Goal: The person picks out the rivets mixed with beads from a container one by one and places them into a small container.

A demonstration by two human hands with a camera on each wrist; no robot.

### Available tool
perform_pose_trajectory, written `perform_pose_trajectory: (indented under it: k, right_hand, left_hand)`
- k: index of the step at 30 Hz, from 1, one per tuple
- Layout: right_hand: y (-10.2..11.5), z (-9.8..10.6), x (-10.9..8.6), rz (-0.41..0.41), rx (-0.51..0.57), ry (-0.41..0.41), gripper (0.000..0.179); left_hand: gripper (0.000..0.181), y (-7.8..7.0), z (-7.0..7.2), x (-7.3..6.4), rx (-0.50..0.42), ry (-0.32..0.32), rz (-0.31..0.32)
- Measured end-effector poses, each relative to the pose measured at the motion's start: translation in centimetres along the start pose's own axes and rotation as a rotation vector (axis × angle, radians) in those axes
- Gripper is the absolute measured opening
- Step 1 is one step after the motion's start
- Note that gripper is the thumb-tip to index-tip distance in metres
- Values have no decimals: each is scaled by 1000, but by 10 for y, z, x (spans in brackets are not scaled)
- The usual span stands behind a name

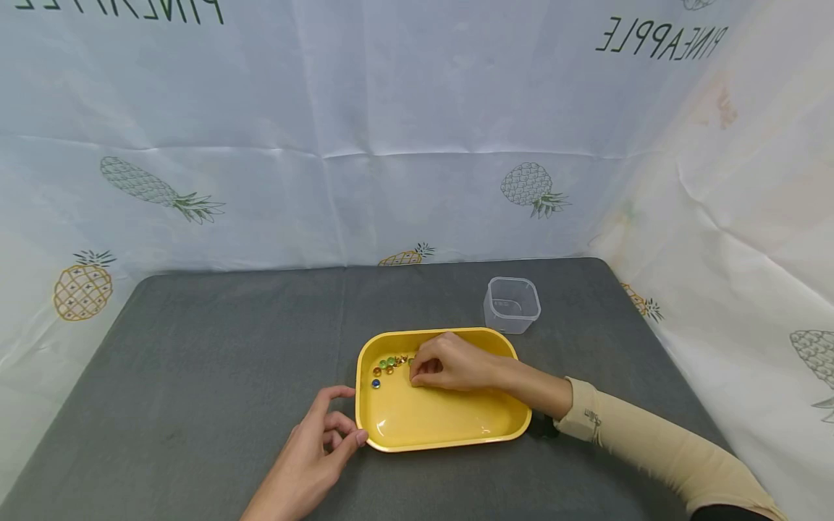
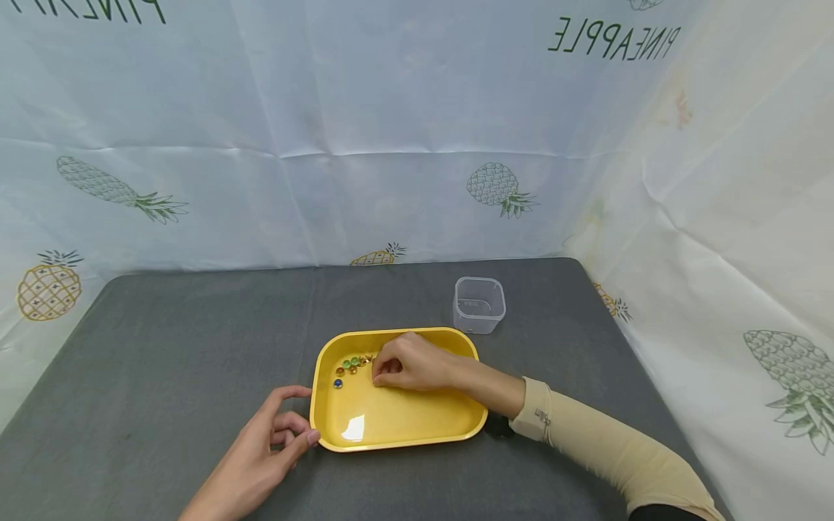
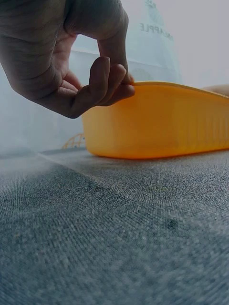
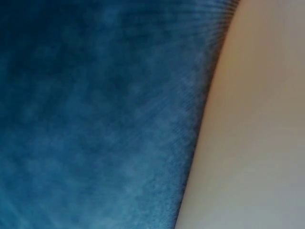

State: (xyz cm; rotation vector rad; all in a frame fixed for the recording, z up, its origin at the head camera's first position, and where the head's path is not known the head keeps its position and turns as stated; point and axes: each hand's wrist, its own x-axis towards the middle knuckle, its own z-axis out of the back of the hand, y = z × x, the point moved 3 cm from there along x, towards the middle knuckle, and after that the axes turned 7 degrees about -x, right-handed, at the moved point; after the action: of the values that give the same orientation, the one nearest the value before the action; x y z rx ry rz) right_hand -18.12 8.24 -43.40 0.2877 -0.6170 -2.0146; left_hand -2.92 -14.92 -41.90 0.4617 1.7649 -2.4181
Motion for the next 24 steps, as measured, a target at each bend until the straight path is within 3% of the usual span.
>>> perform_pose_trajectory:
  k: [12, 24]
  right_hand:
    - [2, 5, -1, -9, 63, 14, 3]
    - [6, 13, -4, 42, 68, 56, 5]
  left_hand:
    - [57, 0, -1, 0, 1, -7, 1]
    - [57, 0, -1, 0, 8, -13, 6]
